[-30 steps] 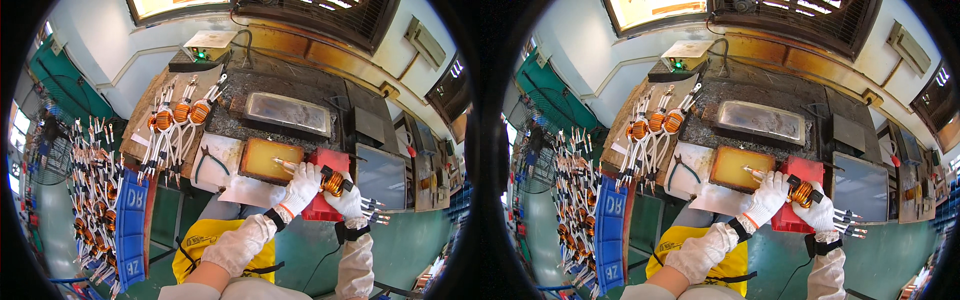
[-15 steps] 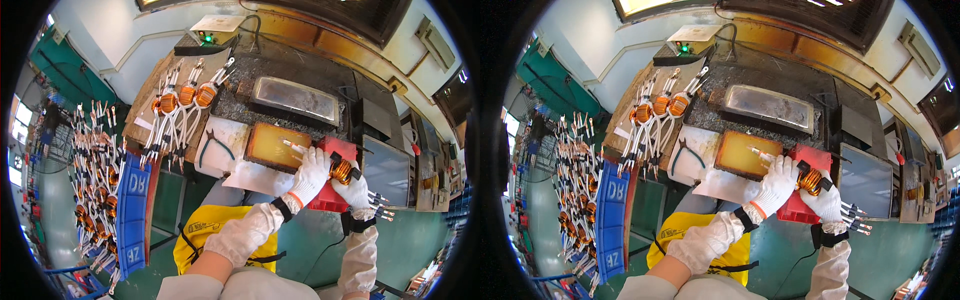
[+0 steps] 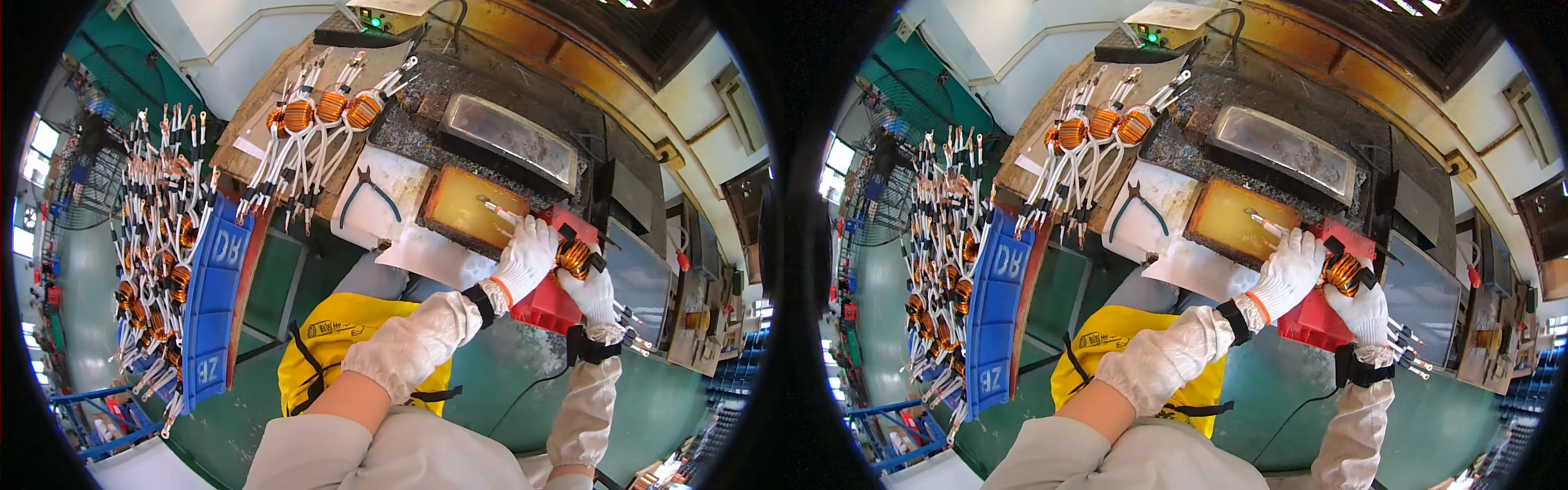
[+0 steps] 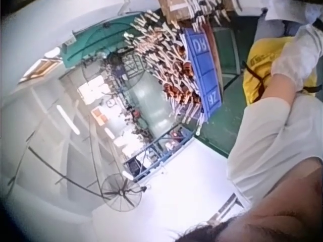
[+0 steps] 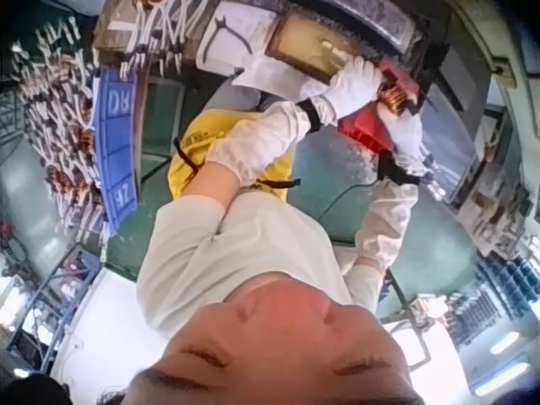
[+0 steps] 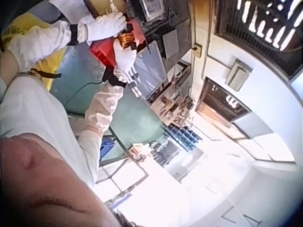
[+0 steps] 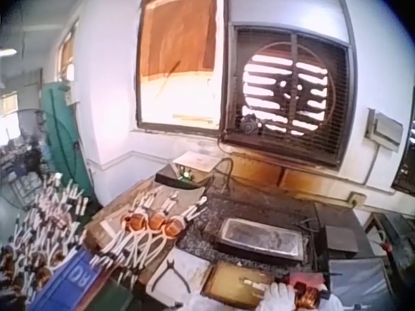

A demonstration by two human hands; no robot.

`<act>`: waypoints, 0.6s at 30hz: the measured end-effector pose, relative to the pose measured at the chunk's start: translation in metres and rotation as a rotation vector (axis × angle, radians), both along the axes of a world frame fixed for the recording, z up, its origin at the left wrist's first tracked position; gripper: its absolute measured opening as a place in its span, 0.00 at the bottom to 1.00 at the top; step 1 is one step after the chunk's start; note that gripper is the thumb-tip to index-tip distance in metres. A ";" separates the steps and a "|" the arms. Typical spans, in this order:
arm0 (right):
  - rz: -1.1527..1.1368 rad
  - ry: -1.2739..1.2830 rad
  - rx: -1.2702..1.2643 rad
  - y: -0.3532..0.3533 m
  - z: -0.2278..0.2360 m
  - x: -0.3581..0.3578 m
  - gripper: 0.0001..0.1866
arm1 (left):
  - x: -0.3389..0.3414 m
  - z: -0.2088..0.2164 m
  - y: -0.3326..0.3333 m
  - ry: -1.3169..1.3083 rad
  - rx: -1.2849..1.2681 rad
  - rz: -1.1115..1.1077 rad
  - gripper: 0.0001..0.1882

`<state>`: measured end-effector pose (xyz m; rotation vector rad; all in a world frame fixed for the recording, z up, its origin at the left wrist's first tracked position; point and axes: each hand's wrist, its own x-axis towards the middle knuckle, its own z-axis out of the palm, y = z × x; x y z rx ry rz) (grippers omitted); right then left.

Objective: Dipping the leads of copper coils into a molten solder bath for tinning and cleaning the solder surface.

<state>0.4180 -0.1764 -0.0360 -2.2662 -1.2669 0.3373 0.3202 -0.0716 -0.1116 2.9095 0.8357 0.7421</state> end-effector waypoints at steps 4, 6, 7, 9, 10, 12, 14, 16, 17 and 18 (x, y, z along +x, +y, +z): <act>0.010 0.026 0.011 -0.003 0.000 0.001 0.24 | 0.000 0.000 -0.002 0.003 0.002 -0.007 0.16; 0.001 0.059 0.033 0.000 0.006 -0.007 0.23 | -0.003 -0.003 -0.001 -0.009 0.022 -0.002 0.15; 0.005 0.058 0.033 0.001 0.005 -0.007 0.23 | -0.004 -0.004 0.000 -0.019 0.043 -0.002 0.15; 0.010 0.041 0.046 0.000 0.003 -0.007 0.23 | -0.003 -0.008 0.000 -0.034 0.047 0.003 0.14; 0.009 0.038 0.046 0.001 0.005 -0.007 0.23 | -0.002 -0.010 0.000 -0.046 0.052 0.008 0.14; 0.015 0.009 0.020 0.002 0.009 -0.008 0.23 | 0.000 -0.011 -0.001 -0.041 0.049 0.013 0.13; 0.004 -0.004 0.022 0.002 0.009 -0.010 0.22 | 0.000 -0.009 -0.001 -0.036 0.047 0.018 0.13; -0.008 -0.018 0.023 0.001 0.010 -0.009 0.22 | -0.003 -0.005 -0.003 0.007 0.004 -0.001 0.16; -0.004 -0.015 0.021 0.001 0.010 -0.009 0.22 | -0.003 -0.005 -0.003 0.005 0.006 -0.001 0.16; 0.001 -0.011 0.019 0.001 0.009 -0.009 0.23 | -0.003 -0.005 -0.002 0.001 0.030 0.007 0.14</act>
